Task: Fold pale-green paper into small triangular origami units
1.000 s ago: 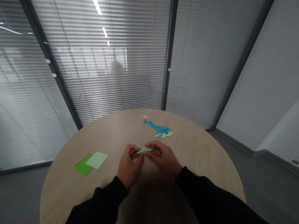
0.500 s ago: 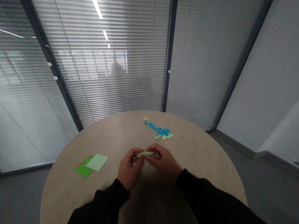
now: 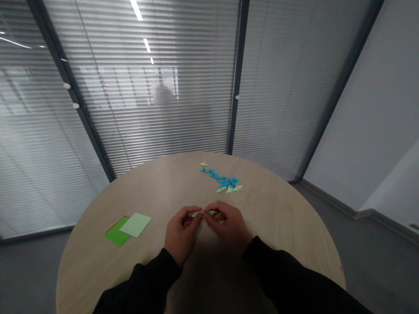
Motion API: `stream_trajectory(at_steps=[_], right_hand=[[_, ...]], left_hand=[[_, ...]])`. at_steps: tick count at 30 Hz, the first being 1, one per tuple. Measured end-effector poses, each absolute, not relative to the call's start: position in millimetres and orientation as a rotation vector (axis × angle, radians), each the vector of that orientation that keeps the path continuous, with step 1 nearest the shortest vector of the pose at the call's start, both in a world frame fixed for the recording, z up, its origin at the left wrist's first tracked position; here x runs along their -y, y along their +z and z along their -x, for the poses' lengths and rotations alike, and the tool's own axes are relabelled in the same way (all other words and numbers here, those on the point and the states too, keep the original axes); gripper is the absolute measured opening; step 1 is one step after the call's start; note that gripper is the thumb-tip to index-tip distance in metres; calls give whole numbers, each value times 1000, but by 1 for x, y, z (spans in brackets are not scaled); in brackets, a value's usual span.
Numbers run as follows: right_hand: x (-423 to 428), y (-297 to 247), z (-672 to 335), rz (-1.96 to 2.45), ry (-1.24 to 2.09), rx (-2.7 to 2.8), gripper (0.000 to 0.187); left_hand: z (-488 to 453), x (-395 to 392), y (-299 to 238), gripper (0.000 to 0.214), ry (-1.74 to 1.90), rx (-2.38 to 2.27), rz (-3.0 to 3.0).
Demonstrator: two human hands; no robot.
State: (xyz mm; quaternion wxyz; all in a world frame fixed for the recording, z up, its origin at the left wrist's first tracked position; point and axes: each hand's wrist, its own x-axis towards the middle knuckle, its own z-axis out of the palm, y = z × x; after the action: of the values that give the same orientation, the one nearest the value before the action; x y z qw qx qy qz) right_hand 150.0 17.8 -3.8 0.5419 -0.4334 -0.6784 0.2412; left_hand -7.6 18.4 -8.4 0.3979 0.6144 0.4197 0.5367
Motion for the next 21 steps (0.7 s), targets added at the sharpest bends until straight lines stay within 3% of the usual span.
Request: stream_trajectory(at_steps=[9,21], right_hand=[[-25,-13,-147,993,1140,1326,21],[-25,-12,-148,997,1021,1319,23]], left_hand=[[5,-17,-8,24,1343,-1083,-1529],[4,-19,-9,27,1292,-908,-1350]])
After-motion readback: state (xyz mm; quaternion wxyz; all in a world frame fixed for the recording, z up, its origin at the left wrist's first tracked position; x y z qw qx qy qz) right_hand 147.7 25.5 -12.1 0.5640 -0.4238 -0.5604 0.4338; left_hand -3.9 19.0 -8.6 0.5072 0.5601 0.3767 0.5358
